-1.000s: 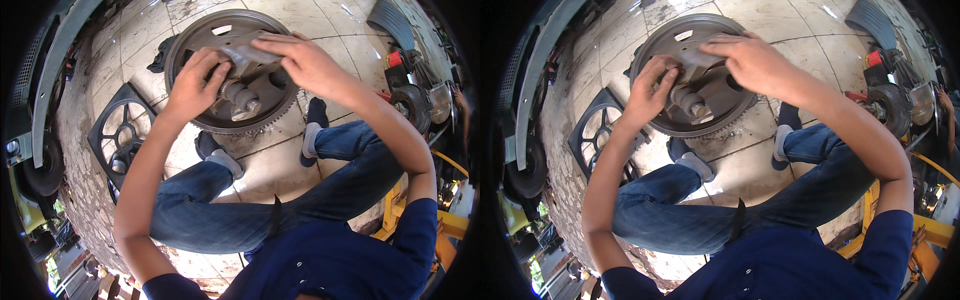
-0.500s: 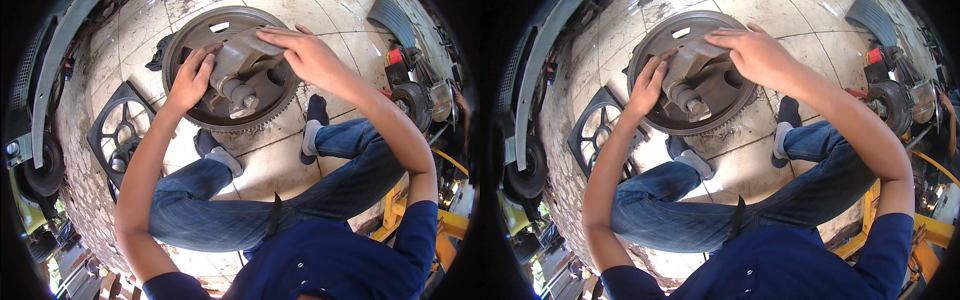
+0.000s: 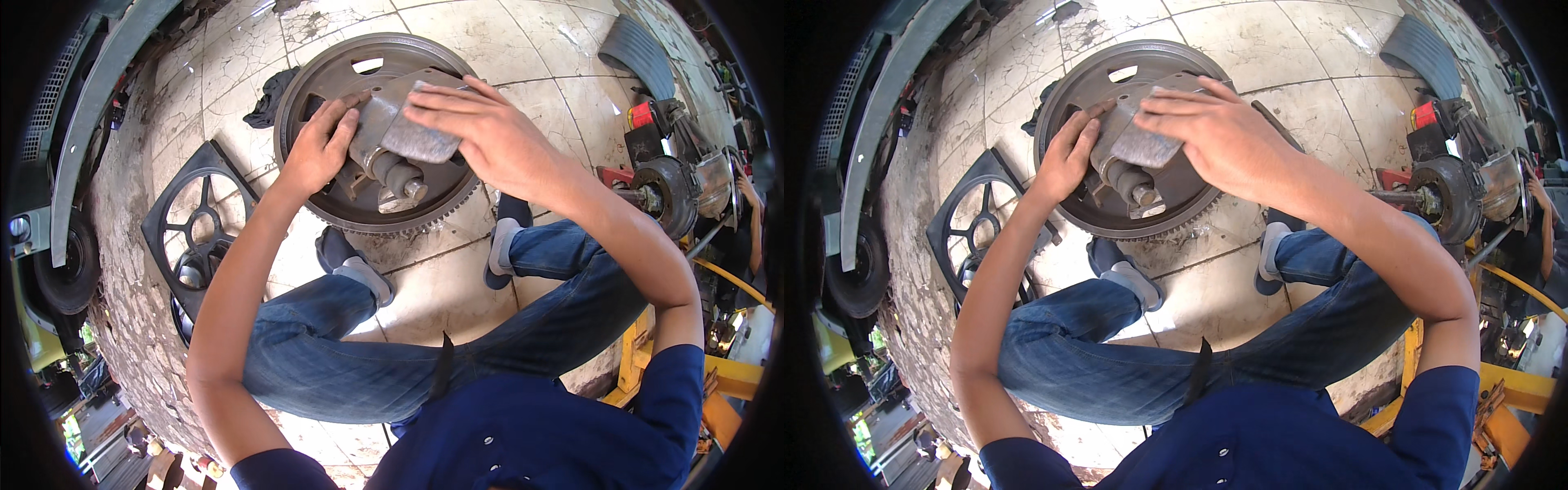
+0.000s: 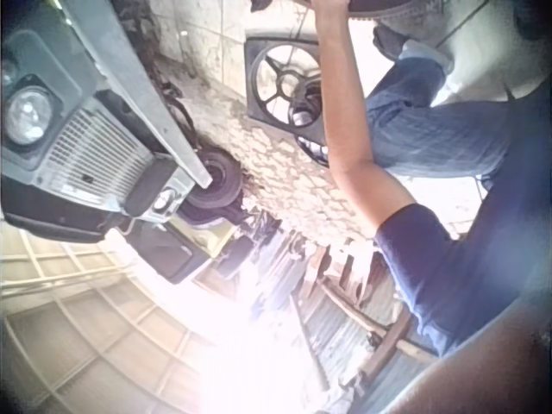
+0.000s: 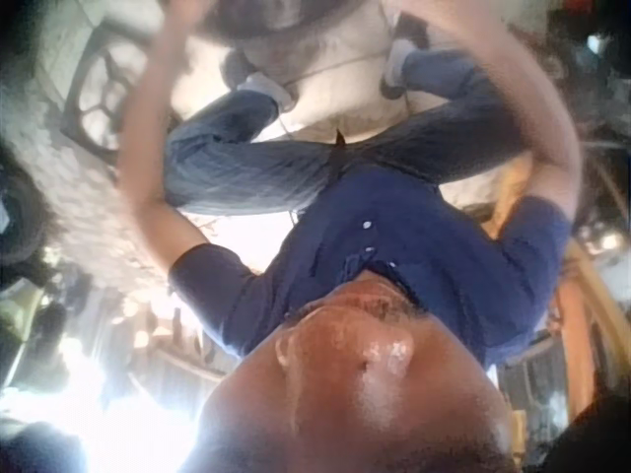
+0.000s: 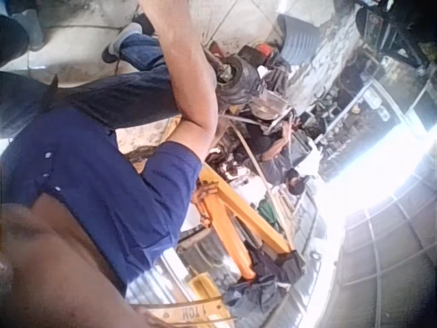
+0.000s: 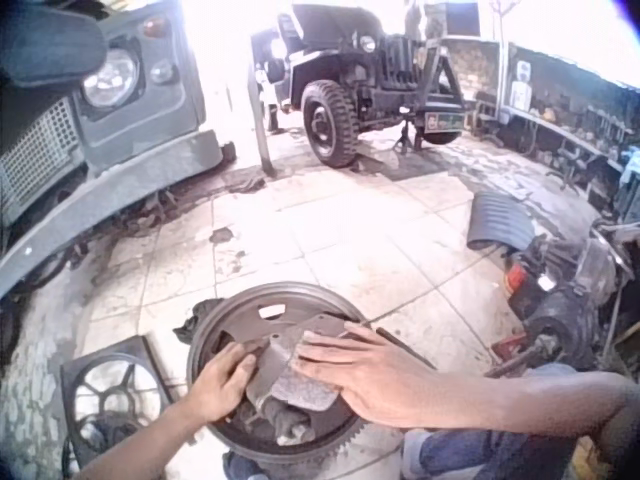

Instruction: The person sits on the floor and uses a sanding block to smooth the surface of a circular metal part. They repeatedly rub the sanding block over the face and edges of the part, occasionally flipping it over to work on the other side.

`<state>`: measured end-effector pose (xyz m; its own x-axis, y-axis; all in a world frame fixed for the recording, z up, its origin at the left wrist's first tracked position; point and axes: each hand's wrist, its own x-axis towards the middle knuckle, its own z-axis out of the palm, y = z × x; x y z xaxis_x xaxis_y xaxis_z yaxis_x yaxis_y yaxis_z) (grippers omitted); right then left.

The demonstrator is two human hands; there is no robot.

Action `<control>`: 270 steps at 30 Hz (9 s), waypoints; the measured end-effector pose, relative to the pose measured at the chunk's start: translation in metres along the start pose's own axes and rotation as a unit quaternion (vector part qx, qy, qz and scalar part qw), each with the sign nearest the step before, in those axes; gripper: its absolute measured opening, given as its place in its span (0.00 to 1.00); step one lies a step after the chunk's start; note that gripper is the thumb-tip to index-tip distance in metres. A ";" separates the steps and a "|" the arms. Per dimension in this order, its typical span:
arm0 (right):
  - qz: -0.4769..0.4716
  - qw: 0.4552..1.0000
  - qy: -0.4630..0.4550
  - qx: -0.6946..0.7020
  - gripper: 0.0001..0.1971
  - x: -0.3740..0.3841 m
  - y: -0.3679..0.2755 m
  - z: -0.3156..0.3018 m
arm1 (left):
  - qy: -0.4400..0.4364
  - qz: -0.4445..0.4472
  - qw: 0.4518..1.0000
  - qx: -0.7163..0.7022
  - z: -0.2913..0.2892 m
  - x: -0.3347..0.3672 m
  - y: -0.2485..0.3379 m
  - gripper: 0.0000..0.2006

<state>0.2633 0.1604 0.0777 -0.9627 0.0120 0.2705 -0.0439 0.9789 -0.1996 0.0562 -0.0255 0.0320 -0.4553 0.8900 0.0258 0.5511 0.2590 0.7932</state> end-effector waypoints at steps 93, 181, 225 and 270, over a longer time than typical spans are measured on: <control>-0.011 0.999 0.052 0.007 0.24 0.004 0.017 0.021 | -0.108 0.263 0.933 0.221 -0.023 -0.033 0.087 0.28; 0.014 0.999 0.050 0.009 0.25 0.003 0.015 0.007 | -0.139 0.244 0.951 0.129 -0.017 -0.026 0.070 0.26; 0.006 1.000 0.026 -0.012 0.28 -0.002 0.009 -0.006 | 0.002 -0.003 0.999 0.052 -0.032 -0.015 0.003 0.18; 0.050 0.999 0.010 0.006 0.24 0.001 0.021 0.004 | -0.115 0.339 0.894 0.271 -0.015 -0.032 0.090 0.27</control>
<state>0.2606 0.1804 0.0696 -0.9569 0.1130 0.2676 0.0483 0.9703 -0.2368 0.1097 -0.0362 0.1118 0.2328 0.9489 0.2130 0.9319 -0.2803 0.2301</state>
